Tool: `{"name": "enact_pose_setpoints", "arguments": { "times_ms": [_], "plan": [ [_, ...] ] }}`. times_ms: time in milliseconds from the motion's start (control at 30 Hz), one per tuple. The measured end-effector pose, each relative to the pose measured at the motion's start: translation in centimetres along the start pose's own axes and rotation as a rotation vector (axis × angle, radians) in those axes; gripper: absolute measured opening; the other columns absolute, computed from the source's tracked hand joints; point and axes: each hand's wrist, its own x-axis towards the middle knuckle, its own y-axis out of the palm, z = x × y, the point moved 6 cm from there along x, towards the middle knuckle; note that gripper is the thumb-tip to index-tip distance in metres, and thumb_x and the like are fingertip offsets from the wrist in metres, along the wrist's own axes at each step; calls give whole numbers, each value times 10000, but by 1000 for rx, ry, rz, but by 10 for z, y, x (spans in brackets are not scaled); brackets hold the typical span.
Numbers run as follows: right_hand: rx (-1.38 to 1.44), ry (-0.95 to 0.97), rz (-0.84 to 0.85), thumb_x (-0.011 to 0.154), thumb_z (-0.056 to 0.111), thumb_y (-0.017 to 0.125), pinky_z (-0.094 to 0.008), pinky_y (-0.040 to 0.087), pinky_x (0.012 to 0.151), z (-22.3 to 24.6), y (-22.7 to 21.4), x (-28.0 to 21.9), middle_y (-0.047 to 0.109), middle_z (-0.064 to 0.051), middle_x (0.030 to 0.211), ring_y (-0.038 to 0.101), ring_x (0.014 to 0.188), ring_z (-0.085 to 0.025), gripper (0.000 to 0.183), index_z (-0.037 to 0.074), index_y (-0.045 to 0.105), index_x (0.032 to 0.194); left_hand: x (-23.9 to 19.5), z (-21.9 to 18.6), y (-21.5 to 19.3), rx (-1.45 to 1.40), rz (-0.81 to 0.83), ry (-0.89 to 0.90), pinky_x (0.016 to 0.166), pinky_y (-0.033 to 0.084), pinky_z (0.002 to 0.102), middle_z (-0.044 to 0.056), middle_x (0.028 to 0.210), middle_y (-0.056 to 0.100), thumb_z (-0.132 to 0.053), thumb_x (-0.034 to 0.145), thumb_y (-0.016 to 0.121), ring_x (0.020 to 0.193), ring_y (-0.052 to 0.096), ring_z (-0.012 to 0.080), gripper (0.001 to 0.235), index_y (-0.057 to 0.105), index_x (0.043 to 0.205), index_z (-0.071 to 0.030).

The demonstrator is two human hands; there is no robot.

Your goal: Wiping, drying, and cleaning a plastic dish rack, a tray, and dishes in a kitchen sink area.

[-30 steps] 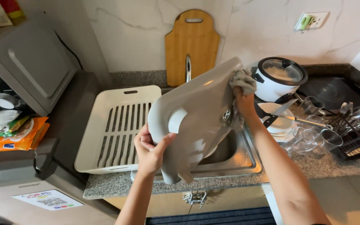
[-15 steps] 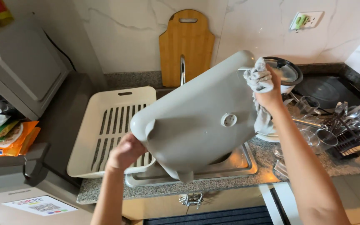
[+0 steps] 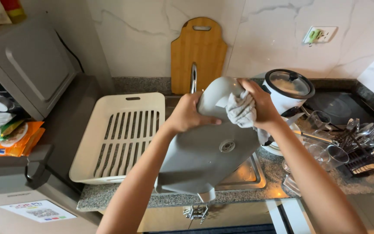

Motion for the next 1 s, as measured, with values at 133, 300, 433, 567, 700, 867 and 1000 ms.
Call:
{"name": "enact_pose_setpoints", "arguments": {
  "times_ms": [133,300,433,567,700,867,1000],
  "plan": [
    [473,128,-133,1047,140,464,-379,522,743,-64,12,-4,661,-181,1045,627,882,-309,303,-8,583,1283,-21,-2,6,-177,-80,12,681,545,392,168,761,709,-227,553,988,748,675,284,557,712,961,33],
    [372,-109,-518,995,-127,613,-599,287,1239,-36,-18,-1,335,-208,1524,404,1402,-392,837,179,163,1631,-26,-8,24,-336,-101,5,542,507,277,33,650,669,-125,562,972,605,593,149,356,720,791,-19],
    [266,-94,-617,945,-41,723,-479,323,1163,27,-7,-10,573,-145,1335,402,1366,-343,534,97,535,1425,-23,16,43,-315,-169,-102,467,442,259,20,569,618,-154,581,933,511,570,125,290,708,739,-63],
    [-10,-570,-641,928,161,761,-462,552,838,66,13,-23,720,-137,1138,709,990,-358,108,91,716,998,-27,32,37,-329,-345,-148,491,486,261,62,544,621,-101,594,899,513,603,140,236,725,742,-44],
    [-123,-640,-571,814,229,832,-421,580,836,59,35,-21,723,-82,1109,674,1003,-310,148,152,792,933,-38,11,28,-410,-374,-102,546,512,247,48,602,671,-117,626,921,623,588,94,226,743,753,-61],
    [-472,-819,-718,876,93,620,-395,508,548,83,43,-22,615,-88,830,581,642,-260,194,116,624,683,-56,28,32,-385,-388,-126,577,545,256,52,620,697,-122,617,911,632,626,87,225,758,779,-88],
    [-447,-702,-852,803,105,672,-366,507,553,83,40,-28,609,-47,766,551,581,-250,181,149,601,642,-68,13,25,-435,-461,-208,521,507,263,33,589,649,-76,633,859,587,597,106,177,743,764,-53]
  ]
}}
